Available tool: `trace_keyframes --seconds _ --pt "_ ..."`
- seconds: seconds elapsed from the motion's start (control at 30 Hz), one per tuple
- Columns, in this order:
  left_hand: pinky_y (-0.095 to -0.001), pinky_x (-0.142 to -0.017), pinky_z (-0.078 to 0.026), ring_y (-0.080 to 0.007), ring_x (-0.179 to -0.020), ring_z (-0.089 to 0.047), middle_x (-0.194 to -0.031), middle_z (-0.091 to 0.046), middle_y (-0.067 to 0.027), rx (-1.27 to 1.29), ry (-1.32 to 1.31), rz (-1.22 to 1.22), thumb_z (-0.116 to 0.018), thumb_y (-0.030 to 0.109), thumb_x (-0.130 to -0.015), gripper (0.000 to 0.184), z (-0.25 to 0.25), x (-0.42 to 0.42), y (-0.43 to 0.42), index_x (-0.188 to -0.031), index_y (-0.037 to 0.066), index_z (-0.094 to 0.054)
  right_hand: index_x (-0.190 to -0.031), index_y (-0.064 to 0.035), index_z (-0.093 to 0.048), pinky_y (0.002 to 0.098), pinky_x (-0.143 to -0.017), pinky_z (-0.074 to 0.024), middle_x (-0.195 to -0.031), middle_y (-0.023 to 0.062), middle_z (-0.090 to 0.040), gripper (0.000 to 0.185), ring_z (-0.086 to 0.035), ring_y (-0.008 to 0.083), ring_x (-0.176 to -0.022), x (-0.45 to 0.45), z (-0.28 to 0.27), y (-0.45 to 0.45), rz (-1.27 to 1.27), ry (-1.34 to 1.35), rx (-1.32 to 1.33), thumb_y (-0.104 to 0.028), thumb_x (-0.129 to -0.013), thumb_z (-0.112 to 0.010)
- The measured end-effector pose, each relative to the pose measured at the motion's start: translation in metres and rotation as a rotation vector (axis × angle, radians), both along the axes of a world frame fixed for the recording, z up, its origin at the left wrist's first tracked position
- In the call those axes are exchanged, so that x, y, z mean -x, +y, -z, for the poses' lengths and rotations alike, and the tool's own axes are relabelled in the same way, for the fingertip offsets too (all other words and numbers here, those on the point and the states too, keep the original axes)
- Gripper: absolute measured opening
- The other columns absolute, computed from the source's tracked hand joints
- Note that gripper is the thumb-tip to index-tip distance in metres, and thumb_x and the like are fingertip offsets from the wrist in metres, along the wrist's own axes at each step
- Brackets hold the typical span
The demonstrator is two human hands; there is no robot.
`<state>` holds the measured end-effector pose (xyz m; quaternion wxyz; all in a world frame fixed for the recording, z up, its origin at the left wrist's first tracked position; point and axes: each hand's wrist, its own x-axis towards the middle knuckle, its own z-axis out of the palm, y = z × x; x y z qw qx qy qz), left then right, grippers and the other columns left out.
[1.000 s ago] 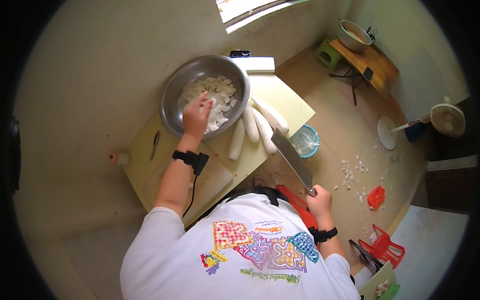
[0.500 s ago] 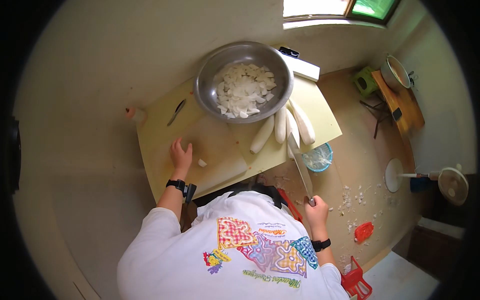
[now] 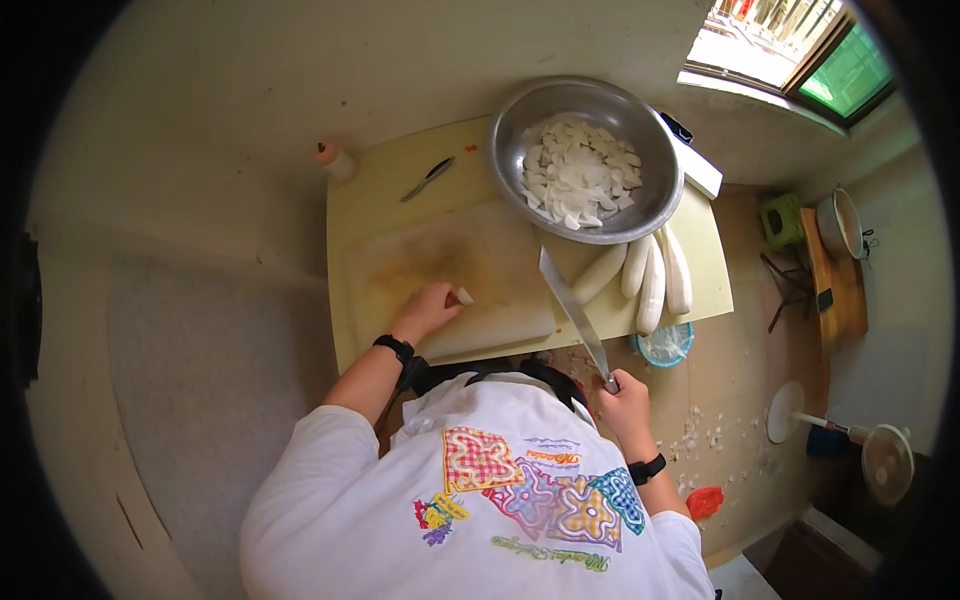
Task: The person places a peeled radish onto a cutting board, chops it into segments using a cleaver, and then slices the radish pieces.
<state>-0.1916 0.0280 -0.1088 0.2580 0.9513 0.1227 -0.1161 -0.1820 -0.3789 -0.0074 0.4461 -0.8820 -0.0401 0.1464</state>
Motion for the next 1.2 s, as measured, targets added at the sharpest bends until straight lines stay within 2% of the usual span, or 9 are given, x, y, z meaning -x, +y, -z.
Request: trace_keyframes --seconds 0.07,0.2,0.27,0.43,0.53,0.6,0.7,0.8,1.2 --pt "-0.0419 -0.079 -0.052 -0.0305 -0.09 -0.066 -0.09 -0.07 -0.0113 -0.017 -0.04 0.047 -0.074 0.03 -0.077 0.028 0.002 -0.008 -0.002 -0.092 0.007 -0.068 -0.066 0.0014 -0.05 0.0346 -0.048 -0.0343 -0.053 0.0123 -0.041 0.039 -0.034 0.017 -0.051 -0.002 -0.001 0.01 -0.056 0.05 0.052 -0.024 -0.083 -0.074" --pt "-0.045 -0.075 -0.051 -0.031 -0.087 -0.065 -0.087 -0.07 -0.0107 -0.042 -0.107 0.136 -0.069 0.03 -0.08 0.022 0.006 -0.025 -0.011 -0.085 0.009 -0.068 -0.065 0.0006 -0.045 0.0333 -0.048 -0.0294 -0.054 0.0053 -0.034 0.041 -0.031 0.0121 -0.055 -0.001 -0.01 0.04 -0.104 0.056 0.104 -0.021 -0.084 -0.074" --pt "-0.0453 -0.074 -0.05 -0.031 -0.086 -0.065 -0.086 -0.069 -0.0104 -0.026 -0.142 0.164 -0.069 0.03 -0.08 0.022 0.009 -0.031 -0.016 -0.084 0.009 -0.068 -0.068 0.0019 -0.054 0.0373 -0.049 -0.0378 -0.055 0.016 -0.045 0.038 -0.037 0.0262 -0.05 0.0 -0.016 0.057 -0.151 0.104 0.143 -0.027 -0.082 -0.074" --pt "-0.0465 -0.076 -0.049 -0.0316 -0.083 -0.063 -0.083 -0.068 -0.0094 0.002 -0.26 0.189 -0.069 0.032 -0.079 0.022 0.02 -0.031 -0.014 -0.083 0.01 -0.068 -0.069 0.0016 -0.057 0.0378 -0.052 -0.0415 -0.056 0.016 -0.051 0.039 -0.044 0.0265 -0.05 0.003 0.003 0.091 -0.154 0.231 0.16 -0.031 -0.083 -0.073" --pt "-0.0467 -0.078 -0.049 -0.0319 -0.085 -0.063 -0.088 -0.068 -0.0095 0.088 -0.283 0.183 -0.07 0.032 -0.08 0.023 0.019 -0.027 -0.005 -0.087 0.01 -0.07 -0.071 0.0011 -0.06 0.0383 -0.053 -0.0434 -0.058 0.0155 -0.055 0.039 -0.05 0.0272 -0.051 0.0 0.013 0.107 -0.167 0.332 0.176 -0.033 -0.083 -0.073" --pt "-0.0454 -0.078 -0.049 -0.0295 -0.089 -0.062 -0.093 -0.066 -0.0073 0.049 -0.431 0.231 -0.069 0.028 -0.082 0.018 0.018 -0.022 -0.002 -0.089 0.012 -0.068 -0.074 0.0011 -0.062 0.0382 -0.054 -0.0449 -0.059 0.016 -0.055 0.038 -0.053 0.0274 -0.052 -0.002 0.021 0.115 -0.186 0.437 0.158 -0.034 -0.084 -0.072" --pt "-0.0446 -0.078 -0.05 -0.0302 -0.089 -0.062 -0.096 -0.065 -0.0075 0.071 -0.526 0.255 -0.069 0.026 -0.082 0.019 0.022 -0.019 -0.004 -0.093 0.011 -0.068 -0.076 0.0012 -0.063 0.0378 -0.056 -0.0466 -0.06 0.016 -0.057 0.038 -0.056 0.0264 -0.054 -0.007 0.025 0.12 -0.219 0.423 0.137 -0.034 -0.086 -0.07" --pt "-0.0442 -0.076 -0.051 -0.0308 -0.09 -0.062 -0.097 -0.065 -0.008 0.096 -0.468 0.209 -0.069 0.027 -0.082 0.021 0.016 -0.021 -0.009 -0.095 0.01 -0.068 -0.079 0.0011 -0.064 0.0376 -0.058 -0.0478 -0.062 0.0159 -0.059 0.036 -0.059 0.0256 -0.056 -0.024 -0.001 0.134 -0.237 0.493 0.206 -0.034 -0.087 -0.069" --pt "-0.044 -0.075 -0.051 -0.0314 -0.088 -0.061 -0.096 -0.065 -0.0086 0.121 -0.5 0.111 -0.071 0.023 -0.079 0.018 0.034 -0.027 -0.012 -0.091 0.011 -0.067 -0.078 0.0026 -0.065 0.0378 -0.057 -0.0475 -0.061 0.0164 -0.061 0.04 -0.059 0.0261 -0.055 -0.051 0.01 0.137 -0.316 0.461 0.302 -0.036 -0.087 -0.067"
